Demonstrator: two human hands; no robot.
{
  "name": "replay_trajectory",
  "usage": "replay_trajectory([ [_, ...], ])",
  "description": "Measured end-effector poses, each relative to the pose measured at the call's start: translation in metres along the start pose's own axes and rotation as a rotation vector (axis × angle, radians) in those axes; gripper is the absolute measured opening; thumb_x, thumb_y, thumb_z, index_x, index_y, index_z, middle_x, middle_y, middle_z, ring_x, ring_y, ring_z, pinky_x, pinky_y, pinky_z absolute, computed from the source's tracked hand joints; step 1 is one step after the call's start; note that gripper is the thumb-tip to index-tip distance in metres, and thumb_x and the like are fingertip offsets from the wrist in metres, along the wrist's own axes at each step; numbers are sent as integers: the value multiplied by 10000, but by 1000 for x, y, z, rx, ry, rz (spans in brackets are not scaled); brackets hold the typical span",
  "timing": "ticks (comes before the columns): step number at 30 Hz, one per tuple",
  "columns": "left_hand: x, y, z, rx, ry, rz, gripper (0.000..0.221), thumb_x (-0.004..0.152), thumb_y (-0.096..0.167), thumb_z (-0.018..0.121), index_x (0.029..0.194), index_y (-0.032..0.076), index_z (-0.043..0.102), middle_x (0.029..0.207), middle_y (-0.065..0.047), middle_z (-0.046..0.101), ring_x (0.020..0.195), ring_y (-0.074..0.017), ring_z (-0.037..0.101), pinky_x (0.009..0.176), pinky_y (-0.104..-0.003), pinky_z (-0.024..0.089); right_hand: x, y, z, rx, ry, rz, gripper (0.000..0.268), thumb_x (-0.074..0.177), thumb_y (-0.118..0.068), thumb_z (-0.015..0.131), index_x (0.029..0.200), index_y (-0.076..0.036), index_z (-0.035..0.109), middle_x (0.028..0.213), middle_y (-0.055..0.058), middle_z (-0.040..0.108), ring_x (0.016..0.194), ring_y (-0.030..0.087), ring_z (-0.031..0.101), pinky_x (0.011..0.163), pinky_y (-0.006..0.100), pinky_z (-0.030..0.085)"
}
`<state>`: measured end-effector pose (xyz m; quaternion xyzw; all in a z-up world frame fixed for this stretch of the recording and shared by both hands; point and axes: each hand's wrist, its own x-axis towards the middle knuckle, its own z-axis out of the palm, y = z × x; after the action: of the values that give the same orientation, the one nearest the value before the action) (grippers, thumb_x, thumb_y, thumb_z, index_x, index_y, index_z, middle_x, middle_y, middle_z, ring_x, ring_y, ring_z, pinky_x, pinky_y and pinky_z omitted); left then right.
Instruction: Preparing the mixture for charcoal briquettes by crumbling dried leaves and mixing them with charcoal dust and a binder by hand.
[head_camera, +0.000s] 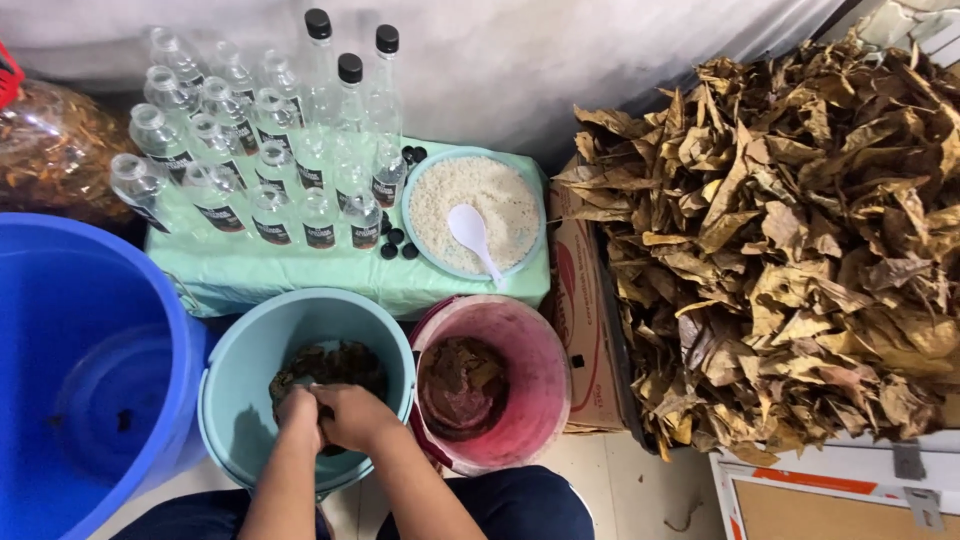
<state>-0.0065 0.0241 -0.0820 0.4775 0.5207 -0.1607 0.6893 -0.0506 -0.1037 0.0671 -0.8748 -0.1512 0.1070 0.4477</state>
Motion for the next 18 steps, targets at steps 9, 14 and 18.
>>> replay_trajectory([
  [9,13,-15,-9,98,-176,-6,489,1025,3,347,1399,77,652,1404,-166,600,1146,-340,592,871,-410,504,-11,14,-1,-106,-58,77,200,790,-156,680,957,-93,771,870,111,751,732,358,653,718,406,518],
  [14,-18,-4,-9,103,-313,-83,511,1142,315,308,1412,24,631,1501,-171,569,1227,-328,570,983,-413,494,-12,16,0,-72,-41,79,258,767,-119,689,1009,-82,772,927,118,754,779,336,656,759,401,525],
  [18,-44,9,-8,259,-360,-189,637,1175,469,289,1276,11,719,1472,-152,628,1324,-339,555,1065,-486,478,-14,1,0,-120,-141,147,337,769,-114,666,1082,-11,739,1052,197,740,848,396,684,778,449,554],
])
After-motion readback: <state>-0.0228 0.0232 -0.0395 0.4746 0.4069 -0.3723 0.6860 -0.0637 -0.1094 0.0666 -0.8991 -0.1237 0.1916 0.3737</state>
